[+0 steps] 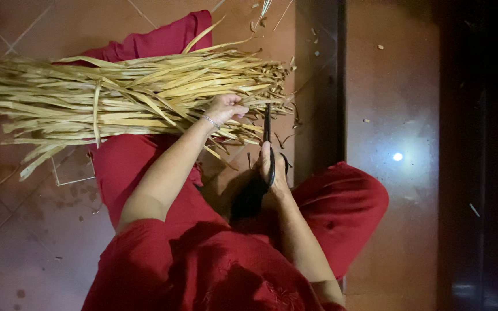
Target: The person sits on a tiled floor and uses scissors to trim the ends of a bundle of dried plant stalks resting on a red cloth. The person repeatedly cuts small sections from the stalks, then adjusts the bundle and the cloth before continuing.
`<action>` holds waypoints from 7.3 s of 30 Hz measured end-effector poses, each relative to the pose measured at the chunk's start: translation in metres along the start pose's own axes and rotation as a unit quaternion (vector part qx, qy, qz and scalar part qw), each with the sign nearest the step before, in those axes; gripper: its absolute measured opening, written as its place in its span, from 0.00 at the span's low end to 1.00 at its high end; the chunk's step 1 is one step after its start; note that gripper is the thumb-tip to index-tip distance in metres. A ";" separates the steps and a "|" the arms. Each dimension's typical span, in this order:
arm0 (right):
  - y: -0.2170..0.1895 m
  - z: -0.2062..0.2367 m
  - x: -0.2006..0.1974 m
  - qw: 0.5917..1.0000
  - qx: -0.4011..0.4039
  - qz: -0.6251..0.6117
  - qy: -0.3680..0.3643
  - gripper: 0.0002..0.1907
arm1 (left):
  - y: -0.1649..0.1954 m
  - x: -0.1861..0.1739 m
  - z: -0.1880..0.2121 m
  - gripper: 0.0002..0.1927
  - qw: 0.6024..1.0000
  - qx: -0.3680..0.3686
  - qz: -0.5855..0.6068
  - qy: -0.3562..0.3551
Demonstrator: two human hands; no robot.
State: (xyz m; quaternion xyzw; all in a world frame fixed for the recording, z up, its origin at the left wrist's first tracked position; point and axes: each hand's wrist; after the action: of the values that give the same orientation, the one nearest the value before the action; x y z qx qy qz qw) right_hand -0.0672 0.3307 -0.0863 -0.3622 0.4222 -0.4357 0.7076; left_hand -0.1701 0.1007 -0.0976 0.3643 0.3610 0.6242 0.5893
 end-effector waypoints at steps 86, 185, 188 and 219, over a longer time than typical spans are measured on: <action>0.003 0.015 0.033 0.982 0.159 -0.104 -0.015 0.29 | -0.011 0.035 -0.016 0.20 0.698 0.157 -0.698 -0.039; 0.003 -0.004 0.018 0.999 -0.030 0.000 -0.021 0.29 | 0.014 -0.040 -0.014 0.07 0.866 0.263 -0.366 0.215; -0.004 -0.002 0.020 0.992 -0.043 -0.082 -0.082 0.25 | 0.016 -0.047 -0.010 0.06 0.846 0.346 -0.338 0.224; -0.009 -0.001 0.023 0.961 0.099 -0.258 0.026 0.26 | 0.035 -0.007 -0.016 0.10 0.832 0.100 -0.532 0.121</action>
State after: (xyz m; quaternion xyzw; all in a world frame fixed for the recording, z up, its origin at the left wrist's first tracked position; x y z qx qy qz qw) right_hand -0.0647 0.3066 -0.0850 -0.3757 0.2871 -0.6523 0.5924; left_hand -0.2003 0.0914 -0.0745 0.0947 0.6279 0.2140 0.7422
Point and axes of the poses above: each hand's wrist, its own z-axis away from the middle knuckle, its own x-axis out of the palm, y = z × x, and after that the axes turned 8 degrees about z, right-handed
